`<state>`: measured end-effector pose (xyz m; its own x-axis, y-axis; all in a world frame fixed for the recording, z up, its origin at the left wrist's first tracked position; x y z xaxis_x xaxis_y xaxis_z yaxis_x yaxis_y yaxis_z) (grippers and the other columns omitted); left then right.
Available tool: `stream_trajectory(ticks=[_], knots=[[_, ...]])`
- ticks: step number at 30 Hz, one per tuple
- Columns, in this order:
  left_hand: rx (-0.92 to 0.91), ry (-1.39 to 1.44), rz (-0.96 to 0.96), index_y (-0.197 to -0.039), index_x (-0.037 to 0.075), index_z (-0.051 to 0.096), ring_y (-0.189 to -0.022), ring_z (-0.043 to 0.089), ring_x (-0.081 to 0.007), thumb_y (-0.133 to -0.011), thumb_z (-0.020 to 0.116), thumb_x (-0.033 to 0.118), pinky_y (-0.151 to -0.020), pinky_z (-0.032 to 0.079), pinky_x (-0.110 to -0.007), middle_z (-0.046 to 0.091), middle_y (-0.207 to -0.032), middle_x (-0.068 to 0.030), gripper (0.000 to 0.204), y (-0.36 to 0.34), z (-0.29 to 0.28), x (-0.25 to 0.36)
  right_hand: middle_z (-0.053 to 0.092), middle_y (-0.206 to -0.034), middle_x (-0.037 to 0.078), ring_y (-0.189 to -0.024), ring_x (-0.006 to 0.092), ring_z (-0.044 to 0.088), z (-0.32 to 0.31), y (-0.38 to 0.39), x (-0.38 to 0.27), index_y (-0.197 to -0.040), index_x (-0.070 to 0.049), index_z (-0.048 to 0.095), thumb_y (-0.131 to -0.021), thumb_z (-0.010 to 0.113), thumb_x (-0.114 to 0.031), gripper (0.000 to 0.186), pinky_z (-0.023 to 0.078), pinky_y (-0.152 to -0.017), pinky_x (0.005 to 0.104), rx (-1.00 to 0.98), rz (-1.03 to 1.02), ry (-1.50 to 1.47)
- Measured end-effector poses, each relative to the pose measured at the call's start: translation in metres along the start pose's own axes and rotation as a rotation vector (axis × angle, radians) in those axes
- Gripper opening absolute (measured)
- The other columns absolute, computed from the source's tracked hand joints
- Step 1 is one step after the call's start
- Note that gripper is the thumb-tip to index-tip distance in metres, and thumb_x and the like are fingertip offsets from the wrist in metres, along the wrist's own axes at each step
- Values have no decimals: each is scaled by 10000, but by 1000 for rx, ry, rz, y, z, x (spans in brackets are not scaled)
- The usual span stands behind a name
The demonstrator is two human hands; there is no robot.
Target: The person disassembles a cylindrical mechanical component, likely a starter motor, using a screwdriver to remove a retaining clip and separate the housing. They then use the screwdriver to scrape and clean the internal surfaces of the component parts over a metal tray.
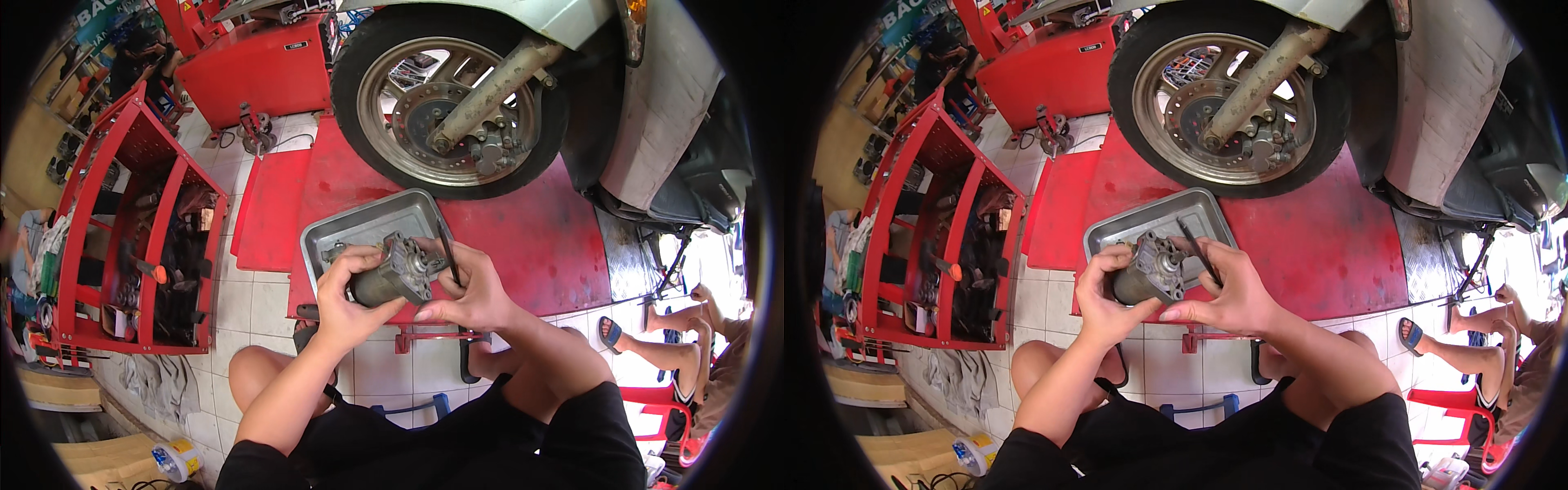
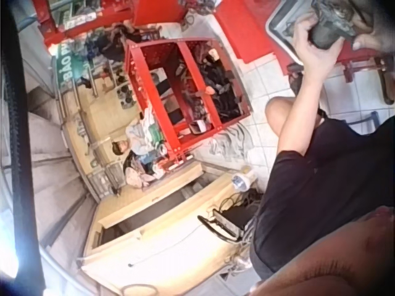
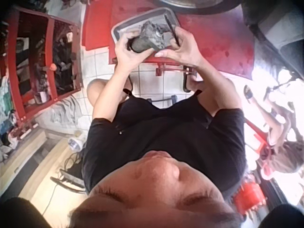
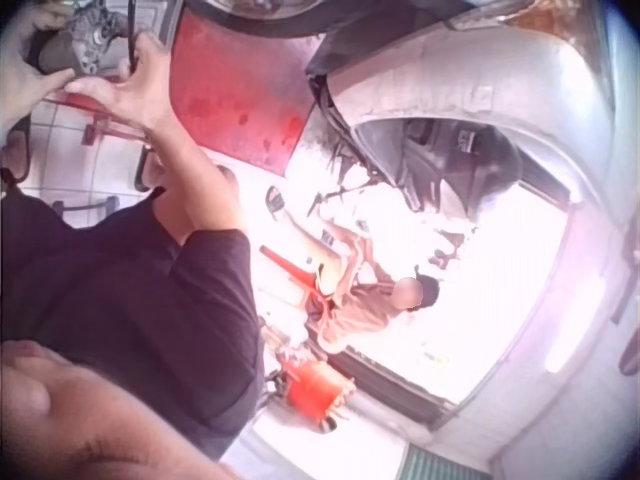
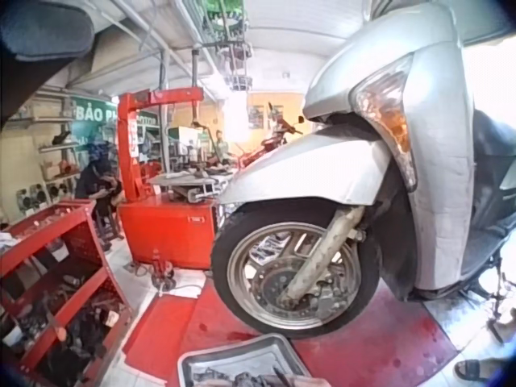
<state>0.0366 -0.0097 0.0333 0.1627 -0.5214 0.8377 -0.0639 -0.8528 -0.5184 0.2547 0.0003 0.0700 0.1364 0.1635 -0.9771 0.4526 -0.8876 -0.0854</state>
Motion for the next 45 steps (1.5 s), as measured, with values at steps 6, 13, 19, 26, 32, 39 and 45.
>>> stream_trajectory(ticks=[6,13,19,26,32,39,45], knots=[[-60,-154,217,-1038,16,579,-1025,667,-299,-559,884,-21,-896,535,-389,670,-1099,-188,569,-7,-7,5,420,-863,-69,-589,6,277,-2,-8,-7,-1403,68,491,-706,943,-290,905,228,-538,204,-90,-95,91],[-111,-198,321,-1018,41,649,-1005,678,-334,-570,828,-57,-860,549,-397,698,-1093,-147,492,-15,-7,14,502,-868,-8,-579,53,321,-2,-7,1,-1323,9,592,-714,921,-366,787,271,-497,242,-79,-79,-1],[-58,138,60,-1016,30,614,-1054,653,-339,-577,772,-111,-924,507,-391,692,-1099,-142,487,-8,-4,9,536,-864,4,-596,61,354,-8,-1,-30,-1327,13,589,-731,909,-353,768,304,-509,249,-120,38,72],[-132,74,70,-1017,39,611,-1067,643,-325,-575,771,-112,-944,489,-426,692,-1104,-131,494,-10,-1,3,678,-1047,122,-930,165,615,-5,2,-31,-1301,62,580,-763,885,-355,746,488,-828,327,-52,-27,70],[-336,175,5,-987,40,636,-1053,652,-303,-570,805,-101,-953,491,-413,697,-1112,-118,471,-17,-5,1,664,-882,74,-841,101,612,-13,-1,-11,-1199,52,646,-866,812,-271,492,495,-752,277,-72,88,-226],[-498,376,-260,-1010,28,639,-1096,649,-247,-544,779,-150,-988,489,-378,675,-1130,-100,519,-10,-4,-3,553,-697,-39,-687,30,481,-19,-4,0,-1060,30,693,-911,770,-261,336,426,-652,231,-176,177,-144],[-525,363,-327,-1147,16,630,-1149,623,-247,-563,781,-144,-1028,462,-370,658,-1188,-99,624,-8,-4,-9,645,-742,11,-720,85,546,-18,-7,6,-1026,49,711,-925,746,-252,319,465,-662,298,-128,135,-135]])
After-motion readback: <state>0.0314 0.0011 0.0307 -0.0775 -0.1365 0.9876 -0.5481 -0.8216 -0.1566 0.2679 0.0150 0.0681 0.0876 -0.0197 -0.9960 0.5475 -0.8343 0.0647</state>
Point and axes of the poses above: each hand's wrist, its own y-axis away from the middle knuckle, its own z-axis out of the palm, x = y × z, the point moved 1 cm from there along -y, towards the middle knuckle
